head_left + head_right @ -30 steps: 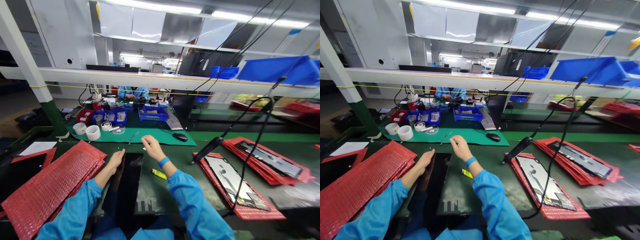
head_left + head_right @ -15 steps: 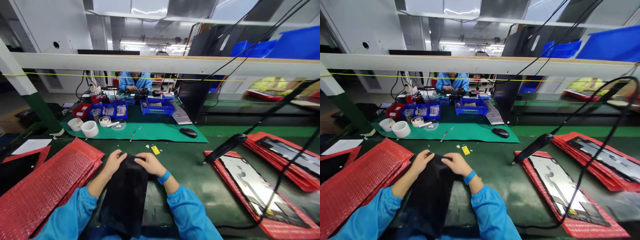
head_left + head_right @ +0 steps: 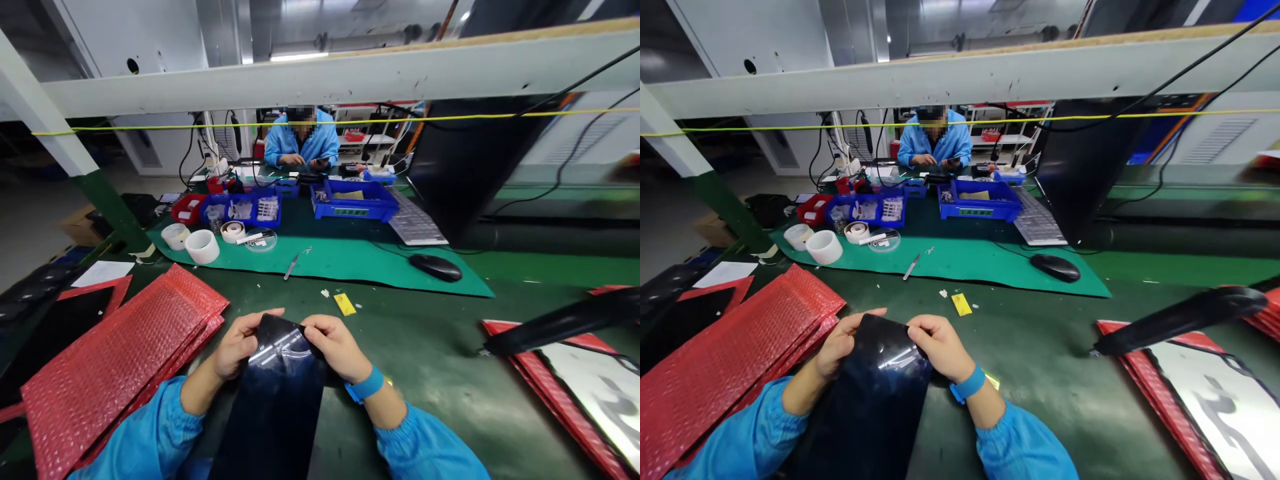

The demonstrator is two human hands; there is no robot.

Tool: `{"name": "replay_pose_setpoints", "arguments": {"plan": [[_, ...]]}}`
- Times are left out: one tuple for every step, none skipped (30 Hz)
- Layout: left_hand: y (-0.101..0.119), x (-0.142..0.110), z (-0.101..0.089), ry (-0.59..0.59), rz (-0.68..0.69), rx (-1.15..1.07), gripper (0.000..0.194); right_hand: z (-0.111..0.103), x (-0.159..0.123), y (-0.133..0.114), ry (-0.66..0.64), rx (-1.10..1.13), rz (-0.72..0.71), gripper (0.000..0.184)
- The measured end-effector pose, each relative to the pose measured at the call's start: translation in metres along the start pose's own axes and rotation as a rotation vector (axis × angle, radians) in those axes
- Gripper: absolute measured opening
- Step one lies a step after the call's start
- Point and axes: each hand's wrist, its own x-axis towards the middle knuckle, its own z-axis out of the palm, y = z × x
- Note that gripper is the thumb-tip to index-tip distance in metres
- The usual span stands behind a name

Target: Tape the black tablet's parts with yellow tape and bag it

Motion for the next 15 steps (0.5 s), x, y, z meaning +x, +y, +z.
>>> {"name": "replay_pose_setpoints", "arguments": {"plan": [[-0.0005,-0.0013,0.0003,-0.017,0.002,-0.003,0.077,0.0005,-0.0007,-0.0023,0.004,0.003,-0.007,0.054],[-0.001,-0.0026,0.0005,-0.035,0.001,-0.006,0.079,0.0009,-0.0015,-0.0043,0.005,0.004,-0.013,0.054],[-0.0014,-0.0039,0.0006,-0.053,-0.001,-0.01,0.081,0.0012,-0.0024,-0.0059,0.007,0.003,-0.02,0.054],[-0.0016,-0.005,0.0008,-0.071,-0.005,-0.016,0.082,0.0013,-0.0033,-0.0071,0.009,0.002,-0.027,0.054],[-0.0015,-0.0061,0.0011,-0.09,-0.011,-0.022,0.083,0.0014,-0.0043,-0.0081,0.011,-0.001,-0.034,0.053],[-0.0011,-0.007,0.0014,-0.108,-0.017,-0.029,0.083,0.0014,-0.0052,-0.009,0.013,-0.005,-0.042,0.053],[-0.0005,-0.0078,0.0017,-0.123,-0.022,-0.035,0.082,0.0014,-0.006,-0.0097,0.015,-0.009,-0.048,0.052],[0.0002,-0.0083,0.0021,-0.134,-0.026,-0.041,0.082,0.0014,-0.0067,-0.0104,0.016,-0.013,-0.054,0.051],[0.001,-0.0085,0.0024,-0.144,-0.028,-0.048,0.081,0.0014,-0.0073,-0.011,0.018,-0.017,-0.058,0.051],[0.0017,-0.0085,0.0029,-0.151,-0.028,-0.053,0.08,0.0014,-0.0077,-0.0115,0.019,-0.021,-0.062,0.05],[0.0022,-0.0082,0.0033,-0.158,-0.026,-0.058,0.08,0.0014,-0.008,-0.0119,0.021,-0.026,-0.067,0.049],[0.0025,-0.0077,0.0036,-0.163,-0.022,-0.063,0.079,0.0015,-0.0083,-0.0121,0.023,-0.031,-0.071,0.049],[0.0027,-0.0072,0.0039,-0.169,-0.016,-0.067,0.079,0.0015,-0.0085,-0.0122,0.026,-0.036,-0.076,0.049],[0.0027,-0.0067,0.0042,-0.175,-0.011,-0.07,0.078,0.0016,-0.0086,-0.0122,0.027,-0.042,-0.081,0.049],[0.0025,-0.0063,0.0043,-0.179,-0.007,-0.071,0.077,0.0016,-0.0087,-0.0121,0.028,-0.046,-0.086,0.049]]}}
